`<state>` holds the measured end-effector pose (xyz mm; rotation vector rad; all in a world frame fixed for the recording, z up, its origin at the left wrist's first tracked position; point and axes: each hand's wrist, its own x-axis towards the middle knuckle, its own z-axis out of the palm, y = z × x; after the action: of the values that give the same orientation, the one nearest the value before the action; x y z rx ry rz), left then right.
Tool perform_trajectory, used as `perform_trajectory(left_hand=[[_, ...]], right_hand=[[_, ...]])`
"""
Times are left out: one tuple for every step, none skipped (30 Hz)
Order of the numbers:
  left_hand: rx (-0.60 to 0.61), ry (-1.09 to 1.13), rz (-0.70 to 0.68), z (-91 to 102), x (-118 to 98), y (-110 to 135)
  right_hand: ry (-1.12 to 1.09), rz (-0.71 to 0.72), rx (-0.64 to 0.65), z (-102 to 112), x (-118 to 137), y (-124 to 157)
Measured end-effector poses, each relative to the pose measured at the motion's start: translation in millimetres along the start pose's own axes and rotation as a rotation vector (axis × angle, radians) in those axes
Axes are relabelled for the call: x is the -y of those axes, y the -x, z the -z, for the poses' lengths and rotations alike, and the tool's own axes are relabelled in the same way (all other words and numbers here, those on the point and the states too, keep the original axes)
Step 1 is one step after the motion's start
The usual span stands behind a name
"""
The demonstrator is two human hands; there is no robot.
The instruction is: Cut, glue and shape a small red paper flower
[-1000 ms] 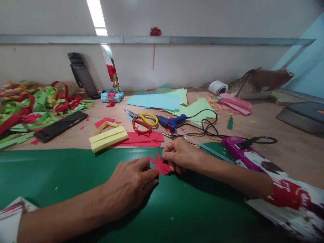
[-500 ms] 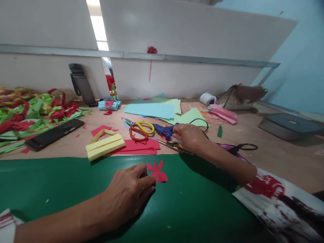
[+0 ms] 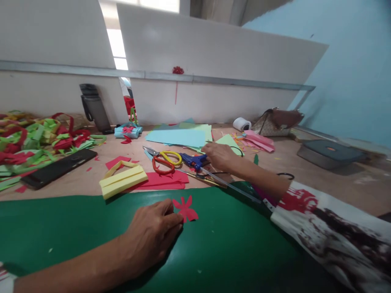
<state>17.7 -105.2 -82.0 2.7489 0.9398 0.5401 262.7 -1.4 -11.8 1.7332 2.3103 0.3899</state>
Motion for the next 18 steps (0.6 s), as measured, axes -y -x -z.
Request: perform_trajectory(left_hand=[[0.0,-0.001,0.0,0.1,0,0],[-0.003,0.0,0.0,0.4,0,0],[0.0,0.003,0.0,0.8,-1,0],[0.004,0.005,0.001,1.2,-1,0],[0.009,0.006,0.003,1.7,-1,0],[0.013,0.006,0.007,2.3,-1,-1],[0.017,0.005,0.008,2.8,-1,-1],[0.019,0.004,0.007,3.2,-1,-1],[0.021,0.006,0.005,3.6,-1,-1],[0.022,0.008,0.005,3.9,-1,-1],[0.027,0.012,0.005,4.1,-1,-1],[0.031,0.014,0.006,4.3,-1,0],[0.034,0.018,0.007,4.3,0,0],[0.035,0.019,0.008,4.3,0,0],[0.03,0.02,0.006,4.2,0,0],[0.024,0.02,0.002,4.0,-1,0],[0.019,0.019,-0.001,3.8,-1,0],[0.015,0.015,-0.003,3.6,-1,0]], right_hand=[[-0.008,0.037,0.009,-5,1,-4],[-0.016,0.066,0.015,-11,2,-7],[-0.021,0.088,0.016,-16,4,-9],[-0.026,0.105,0.014,-21,5,-11],[-0.028,0.116,0.007,-24,6,-12],[-0.03,0.125,0.0,-27,7,-13],[-0.032,0.132,-0.005,-29,7,-14],[-0.035,0.137,-0.007,-29,7,-15],[-0.038,0.142,-0.007,-29,7,-15],[-0.043,0.147,-0.006,-29,7,-16],[-0.048,0.152,-0.004,-28,7,-16],[-0.054,0.156,-0.003,-27,7,-16],[-0.06,0.16,-0.003,-26,7,-16],[-0.066,0.161,-0.005,-25,7,-16],[-0.071,0.158,-0.01,-24,7,-15],[-0.076,0.153,-0.019,-23,7,-14],[-0.08,0.145,-0.031,-22,7,-13],[-0.084,0.136,-0.049,-21,6,-12]])
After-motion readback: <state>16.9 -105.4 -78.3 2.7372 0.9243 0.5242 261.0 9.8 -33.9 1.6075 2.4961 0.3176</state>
